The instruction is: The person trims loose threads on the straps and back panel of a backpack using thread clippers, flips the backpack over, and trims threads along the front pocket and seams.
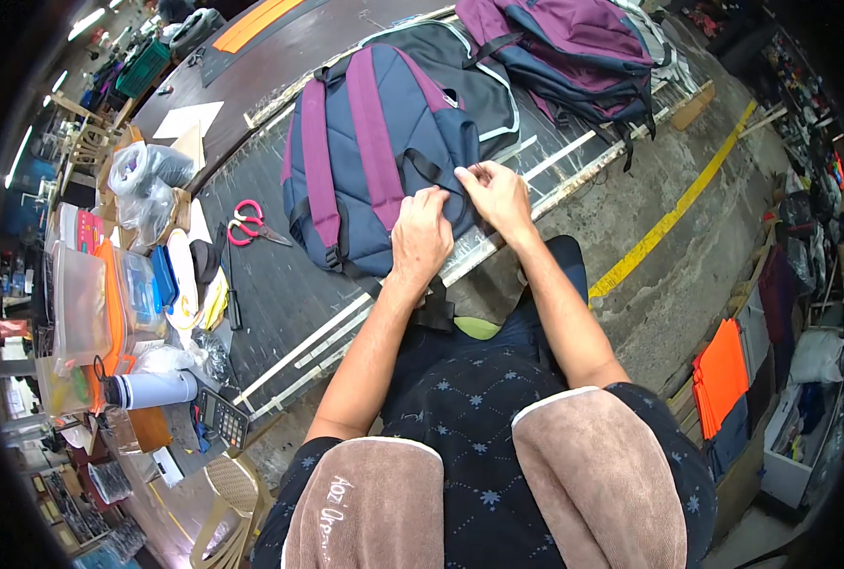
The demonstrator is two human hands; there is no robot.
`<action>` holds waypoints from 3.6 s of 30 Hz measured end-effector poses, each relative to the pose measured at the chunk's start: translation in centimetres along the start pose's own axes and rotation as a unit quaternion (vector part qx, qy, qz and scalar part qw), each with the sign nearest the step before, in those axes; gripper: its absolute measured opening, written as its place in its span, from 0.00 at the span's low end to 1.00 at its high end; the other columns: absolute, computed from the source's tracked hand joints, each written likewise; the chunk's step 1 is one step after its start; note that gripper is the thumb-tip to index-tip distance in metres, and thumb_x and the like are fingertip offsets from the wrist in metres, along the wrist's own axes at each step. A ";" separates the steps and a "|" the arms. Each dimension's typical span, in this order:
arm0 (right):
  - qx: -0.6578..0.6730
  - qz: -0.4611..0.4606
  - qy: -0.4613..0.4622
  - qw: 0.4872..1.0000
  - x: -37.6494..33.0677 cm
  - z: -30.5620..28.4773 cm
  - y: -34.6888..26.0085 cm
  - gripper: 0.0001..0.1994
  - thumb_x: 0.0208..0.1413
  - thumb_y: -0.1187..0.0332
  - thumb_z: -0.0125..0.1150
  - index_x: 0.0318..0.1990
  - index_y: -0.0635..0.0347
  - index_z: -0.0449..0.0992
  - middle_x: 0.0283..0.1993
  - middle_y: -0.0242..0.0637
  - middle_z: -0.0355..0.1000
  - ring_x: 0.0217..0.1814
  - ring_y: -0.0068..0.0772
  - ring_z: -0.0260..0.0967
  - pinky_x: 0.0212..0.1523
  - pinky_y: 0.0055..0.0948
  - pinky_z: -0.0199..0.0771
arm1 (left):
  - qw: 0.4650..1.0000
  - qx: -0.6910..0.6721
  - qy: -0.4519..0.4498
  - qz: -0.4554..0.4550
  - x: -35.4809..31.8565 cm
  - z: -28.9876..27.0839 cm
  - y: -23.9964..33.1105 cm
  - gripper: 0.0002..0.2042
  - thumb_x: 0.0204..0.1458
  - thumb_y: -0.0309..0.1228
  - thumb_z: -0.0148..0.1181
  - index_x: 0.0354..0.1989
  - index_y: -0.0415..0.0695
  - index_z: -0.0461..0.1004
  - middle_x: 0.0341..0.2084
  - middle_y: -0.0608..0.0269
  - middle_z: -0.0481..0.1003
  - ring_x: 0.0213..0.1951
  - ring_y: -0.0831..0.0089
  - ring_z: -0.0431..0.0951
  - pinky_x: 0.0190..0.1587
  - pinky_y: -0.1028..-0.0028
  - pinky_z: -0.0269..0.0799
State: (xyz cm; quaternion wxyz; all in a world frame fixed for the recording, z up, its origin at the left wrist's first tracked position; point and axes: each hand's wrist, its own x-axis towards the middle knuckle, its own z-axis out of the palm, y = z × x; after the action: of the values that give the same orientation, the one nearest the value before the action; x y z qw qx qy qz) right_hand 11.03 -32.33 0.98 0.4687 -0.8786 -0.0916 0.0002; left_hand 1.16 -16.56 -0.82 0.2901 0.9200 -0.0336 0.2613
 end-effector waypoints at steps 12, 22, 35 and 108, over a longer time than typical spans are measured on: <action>0.563 0.209 -0.199 0.775 -2.4 -0.6 3.0 0.12 0.74 0.61 0.71 0.37 0.53 0.79 0.26 0.20 0.67 0.21 0.13 0.56 0.23 0.22 0.56 | 0.995 -0.095 0.031 0.009 2.8 -2.0 1.2 0.12 0.60 0.24 0.72 0.51 0.49 0.90 0.55 0.51 0.80 0.57 0.52 0.81 0.59 0.59 0.78; 0.623 0.219 -0.198 0.724 -5.1 1.7 4.8 0.13 0.76 0.60 0.68 0.36 0.51 0.76 0.29 0.23 0.71 0.20 0.13 0.53 0.23 0.23 0.55 | 0.996 -0.013 0.082 0.043 -1.1 -2.3 1.8 0.13 0.52 0.26 0.78 0.47 0.47 0.90 0.54 0.56 0.79 0.41 0.63 0.77 0.48 0.63 0.76; 0.558 0.171 -0.189 0.790 -5.8 2.5 4.1 0.10 0.73 0.62 0.73 0.43 0.59 0.82 0.31 0.25 0.74 0.22 0.12 0.59 0.22 0.19 0.56 | 0.996 0.088 0.016 0.024 -0.6 -4.1 3.6 0.04 0.56 0.31 0.75 0.37 0.46 0.88 0.39 0.66 0.82 0.42 0.60 0.82 0.43 0.58 0.72; -0.191 -0.244 -0.020 0.951 -9.3 -2.3 -5.1 0.05 0.60 0.68 0.72 0.39 0.55 0.82 0.39 0.41 0.80 0.42 0.50 0.85 0.43 0.47 0.86 | 0.932 -0.290 -0.031 -0.215 -2.6 -2.2 -0.8 0.08 0.70 0.31 0.67 0.43 0.37 0.83 0.45 0.66 0.76 0.46 0.77 0.75 0.52 0.74 0.71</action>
State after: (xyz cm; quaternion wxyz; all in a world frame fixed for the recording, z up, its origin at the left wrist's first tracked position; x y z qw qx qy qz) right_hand 1.28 -32.89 5.69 0.2759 -0.9024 -0.3107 -0.1142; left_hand -1.96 -14.93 -1.00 0.5924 0.7886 0.0814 0.1432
